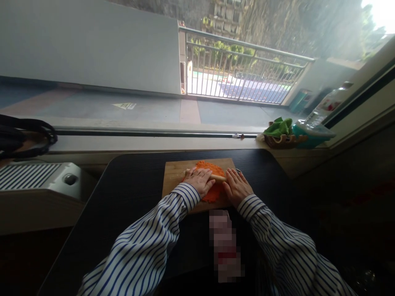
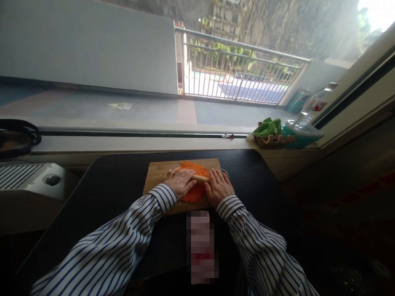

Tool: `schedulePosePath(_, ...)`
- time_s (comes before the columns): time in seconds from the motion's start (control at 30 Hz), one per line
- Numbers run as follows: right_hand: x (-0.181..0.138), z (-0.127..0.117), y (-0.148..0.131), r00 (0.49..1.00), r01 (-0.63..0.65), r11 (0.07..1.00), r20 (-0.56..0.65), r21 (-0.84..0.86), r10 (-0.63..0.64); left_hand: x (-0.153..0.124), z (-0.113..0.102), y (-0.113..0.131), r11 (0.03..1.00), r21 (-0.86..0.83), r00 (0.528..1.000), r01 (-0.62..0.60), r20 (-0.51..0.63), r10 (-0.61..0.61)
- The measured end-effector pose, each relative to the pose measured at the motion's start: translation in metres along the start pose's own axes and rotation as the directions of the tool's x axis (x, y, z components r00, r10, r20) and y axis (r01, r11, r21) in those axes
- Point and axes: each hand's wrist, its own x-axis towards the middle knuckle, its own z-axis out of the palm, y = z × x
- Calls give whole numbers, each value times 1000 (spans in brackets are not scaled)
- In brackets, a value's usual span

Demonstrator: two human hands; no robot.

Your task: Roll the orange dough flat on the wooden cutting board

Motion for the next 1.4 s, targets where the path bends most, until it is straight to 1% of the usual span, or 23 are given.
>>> schedulePosePath(0.17, -18, 2, -7, 998, 27, 1000, -53, 4, -27, -12, -1, 1, 999, -12, 1000, -30, -6, 30)
schedulePosePath(0.37, -34, -3, -19, 993, 35, 999, -114, 10, -33, -22, 2, 1, 999, -12, 999, -47, -25, 47)
schedulePosePath(0.53, -48, -5, -30, 990, 53, 999, -131, 4, -52, -33, -1, 3, 998, -9, 998, -60, -20, 60)
schedulePosePath(0.7, -58, -5, -38, 990, 28, 1000, -138, 4, -27, -41, -4, 2, 997, 3, 997, -78, 6, 78)
schedulePosePath(0.83, -50, -4, -29, 991, 69, 998, -116, -1, -68, -36, -1, 2, 996, 28, 997, -79, 0, 79)
schedulePosePath(0.93, -31, -3, -14, 991, 80, 997, -110, 0, -80, -24, 1, 4, 998, 43, 999, -46, 4, 46)
schedulePosePath(1.03, -11, -3, 0, 993, 97, 995, -64, 13, -96, -12, 1, 6, 999, 51, 1000, 2, 18, -3)
schedulePosePath(1.13, 2, -3, 7, 994, 106, 994, -36, 25, -105, -5, 2, 8, 998, 51, 999, 25, 35, -27)
schedulePosePath(1.23, 0, -2, 9, 992, 117, 992, -44, 38, -115, -8, 3, 9, 998, 48, 1000, 29, 10, -30)
schedulePosePath(1.4, -18, -3, 2, 989, 131, 990, -82, 58, -126, -22, 5, 10, 999, 49, 999, -4, -38, 6)
